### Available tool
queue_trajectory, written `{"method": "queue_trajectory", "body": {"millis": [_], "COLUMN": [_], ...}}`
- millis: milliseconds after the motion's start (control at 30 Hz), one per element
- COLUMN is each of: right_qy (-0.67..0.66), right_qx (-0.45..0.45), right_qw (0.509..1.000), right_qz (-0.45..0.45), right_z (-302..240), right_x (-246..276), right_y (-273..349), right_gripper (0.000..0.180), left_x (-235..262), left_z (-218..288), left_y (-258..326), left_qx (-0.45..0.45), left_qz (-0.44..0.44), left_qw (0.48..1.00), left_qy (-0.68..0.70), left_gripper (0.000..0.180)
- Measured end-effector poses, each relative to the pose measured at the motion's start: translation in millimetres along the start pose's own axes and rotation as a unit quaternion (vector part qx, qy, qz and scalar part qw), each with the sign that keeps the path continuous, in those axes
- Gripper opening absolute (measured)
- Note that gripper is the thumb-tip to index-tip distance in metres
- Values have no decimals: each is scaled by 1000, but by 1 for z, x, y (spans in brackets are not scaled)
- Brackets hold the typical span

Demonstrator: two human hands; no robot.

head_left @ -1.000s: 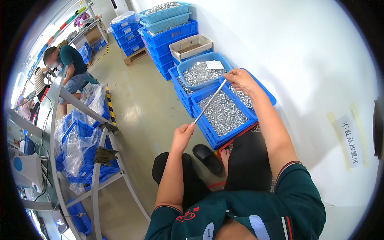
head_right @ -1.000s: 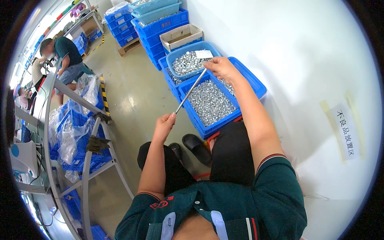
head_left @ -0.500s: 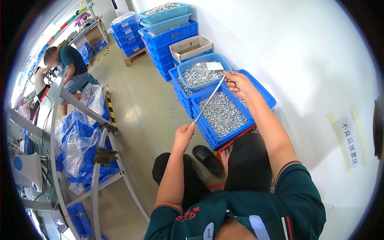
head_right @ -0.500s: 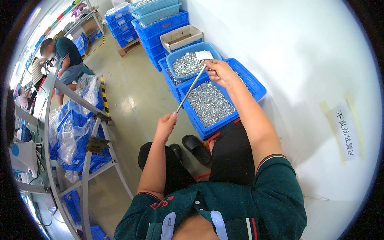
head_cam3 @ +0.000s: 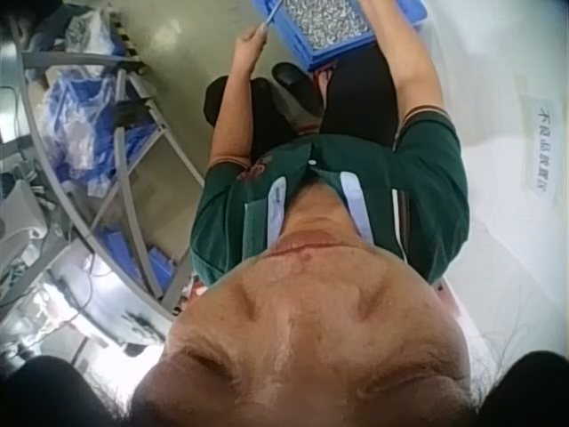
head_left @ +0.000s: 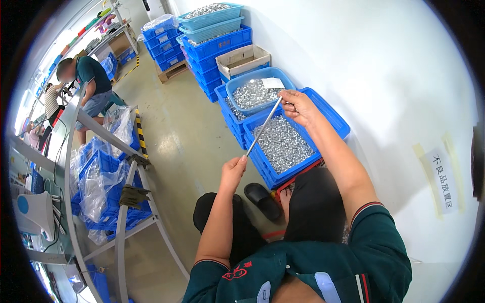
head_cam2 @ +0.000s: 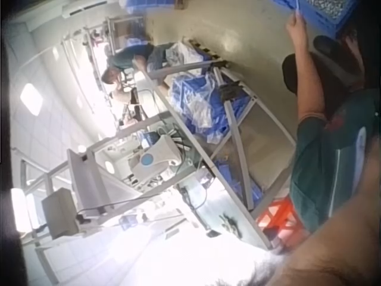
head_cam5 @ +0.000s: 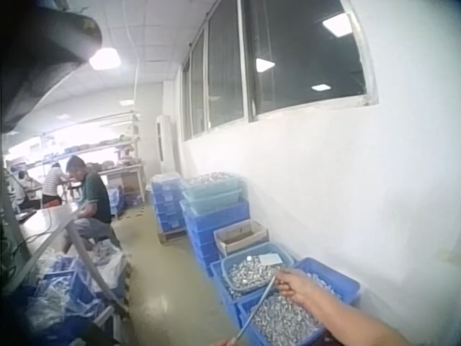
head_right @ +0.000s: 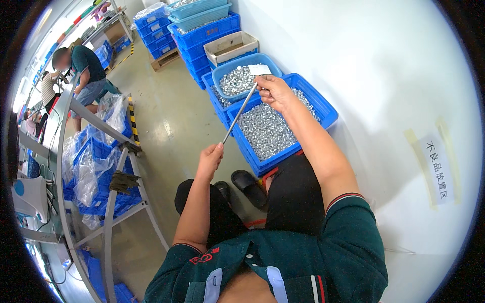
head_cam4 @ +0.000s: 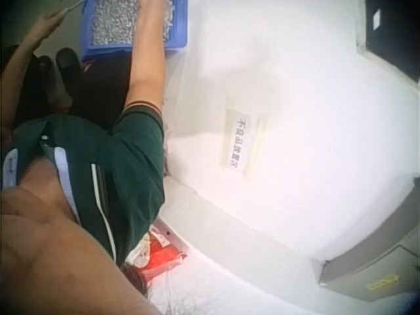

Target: The person is picking small metal components from a blue bin and sliding them onto a metal rod.

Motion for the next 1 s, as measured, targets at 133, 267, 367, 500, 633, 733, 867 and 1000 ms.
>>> {"method": "queue_trajectory", "body": {"millis": [133, 267, 367, 500, 633, 733, 867, 1000], "right_qy": [4, -53, -80, -85, -111, -142, -163, -148], "right_qx": [-10, -24, -52, -63, -47, -51, -69, -61], "right_qw": [1000, 998, 995, 994, 992, 988, 982, 985], "right_qz": [-1, 6, -10, -15, -29, -33, -61, -62], "right_z": [2, 4, 5, 4, 4, 4, 5, 4], "right_x": [11, 20, 18, 14, 16, 19, 15, 10], "right_y": [-3, -6, -4, -2, -3, -4, -5, -4], "right_gripper": [18, 21, 22, 20, 16, 15, 16, 17], "left_x": [-1, 2, 3, 5, 5, 4, 6, 8], "left_z": [0, -3, 0, 2, 3, 5, 5, 7], "left_y": [0, -1, 0, 2, 3, 5, 6, 8], "left_qx": [2, 34, 22, 22, 8, 3, 8, 3], "left_qz": [-7, -5, -2, -3, -7, -20, -27, -26], "left_qw": [1000, 999, 999, 1000, 1000, 1000, 1000, 1000], "left_qy": [-3, 33, 27, 20, 3, 3, 2, 1], "left_gripper": [38, 37, 37, 37, 37, 38, 38, 37]}}
Point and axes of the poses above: each hand's wrist, its own y-axis away from the middle knuckle, its own x-axis out of the back of the hand, z = x × y, the point moved 6 cm from there along -y, towards the middle knuckle, and after that the axes turned 2 degrees about y, right-handed, at the moved point
